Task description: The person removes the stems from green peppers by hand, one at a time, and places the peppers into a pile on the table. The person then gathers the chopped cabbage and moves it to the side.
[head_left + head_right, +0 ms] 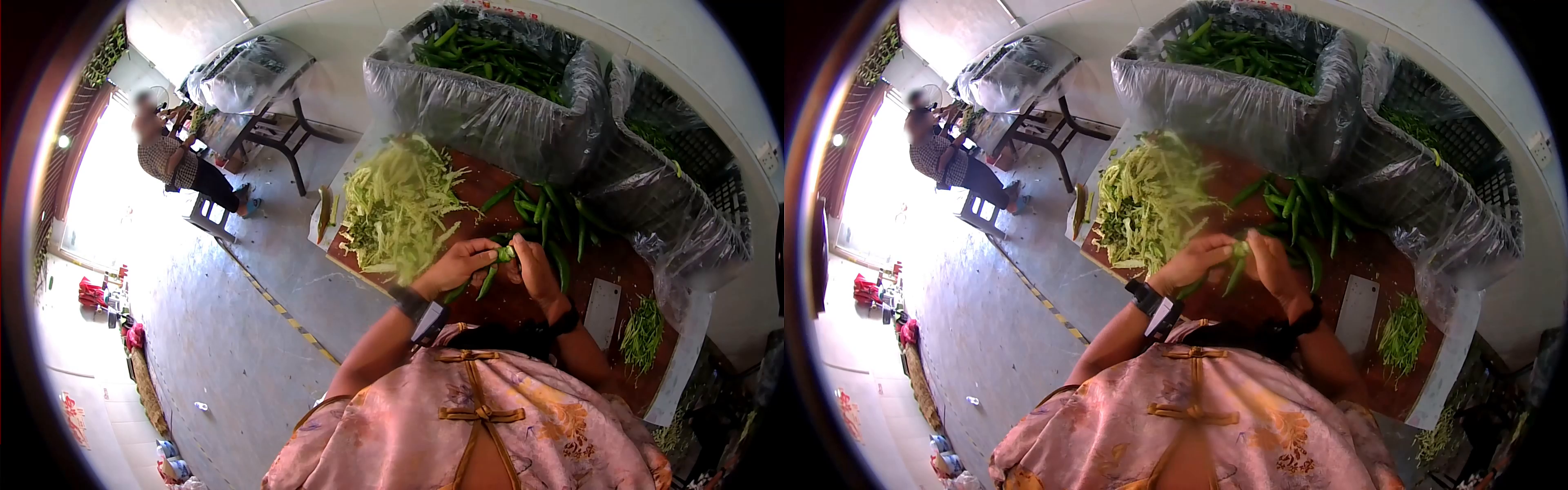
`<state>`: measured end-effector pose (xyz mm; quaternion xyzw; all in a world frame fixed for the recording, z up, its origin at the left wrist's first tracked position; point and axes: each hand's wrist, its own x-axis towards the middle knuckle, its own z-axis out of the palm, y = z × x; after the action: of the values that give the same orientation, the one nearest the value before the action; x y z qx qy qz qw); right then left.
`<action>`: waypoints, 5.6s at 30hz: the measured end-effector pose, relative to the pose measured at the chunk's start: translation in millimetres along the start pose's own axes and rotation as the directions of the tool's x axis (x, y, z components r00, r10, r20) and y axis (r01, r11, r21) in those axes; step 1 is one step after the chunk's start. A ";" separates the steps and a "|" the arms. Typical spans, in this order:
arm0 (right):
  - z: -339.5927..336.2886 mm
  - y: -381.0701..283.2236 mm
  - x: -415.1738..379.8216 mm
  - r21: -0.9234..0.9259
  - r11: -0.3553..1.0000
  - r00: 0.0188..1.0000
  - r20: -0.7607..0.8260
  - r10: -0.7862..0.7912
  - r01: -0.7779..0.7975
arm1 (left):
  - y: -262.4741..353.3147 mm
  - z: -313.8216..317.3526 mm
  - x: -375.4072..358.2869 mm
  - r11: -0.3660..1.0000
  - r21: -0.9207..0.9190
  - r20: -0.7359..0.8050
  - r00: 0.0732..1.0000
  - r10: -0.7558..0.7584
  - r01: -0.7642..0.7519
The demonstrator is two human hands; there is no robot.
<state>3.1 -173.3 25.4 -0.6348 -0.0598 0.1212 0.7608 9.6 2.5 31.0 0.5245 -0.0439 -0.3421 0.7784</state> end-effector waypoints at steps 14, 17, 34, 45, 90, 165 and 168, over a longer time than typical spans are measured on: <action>-76.3 25.2 -1.9 0.233 0.961 0.973 -0.140 0.184 -0.148 | -53.9 -45.2 27.6 0.643 0.745 -0.137 0.903 0.408 -0.178; -80.4 37.5 -1.8 -0.121 0.972 0.952 -0.258 0.165 -0.202 | -57.7 -34.1 26.7 0.646 0.762 -0.210 0.931 0.300 -0.036; -48.5 15.0 -5.0 -0.490 0.871 0.997 0.079 0.000 0.039 | -36.4 -2.0 31.3 0.725 0.605 -0.072 0.884 0.463 -0.330; -22.9 26.3 -3.1 -0.482 0.876 0.969 0.229 0.090 0.033 | -27.3 6.1 22.0 0.868 0.383 -0.075 0.926 0.369 -0.315; -60.4 29.8 -12.1 0.426 0.900 0.953 -0.223 0.205 -0.093 | -44.9 -23.2 47.8 0.327 0.925 -0.019 0.835 0.550 -0.195; -61.1 57.8 13.8 -0.945 0.289 0.978 -0.187 -0.089 -0.154 | -64.1 -63.2 17.3 0.426 0.901 -0.241 0.908 0.341 0.079; -51.7 52.7 11.5 -0.809 0.568 0.949 -0.043 -0.313 0.150 | -51.8 -48.8 26.1 0.506 0.860 -0.256 0.804 0.537 -0.065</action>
<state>21.1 -210.8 -36.6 -0.9014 -0.1209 -0.0777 0.4084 25.1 14.6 -42.2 0.8745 -0.0911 0.0114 0.4762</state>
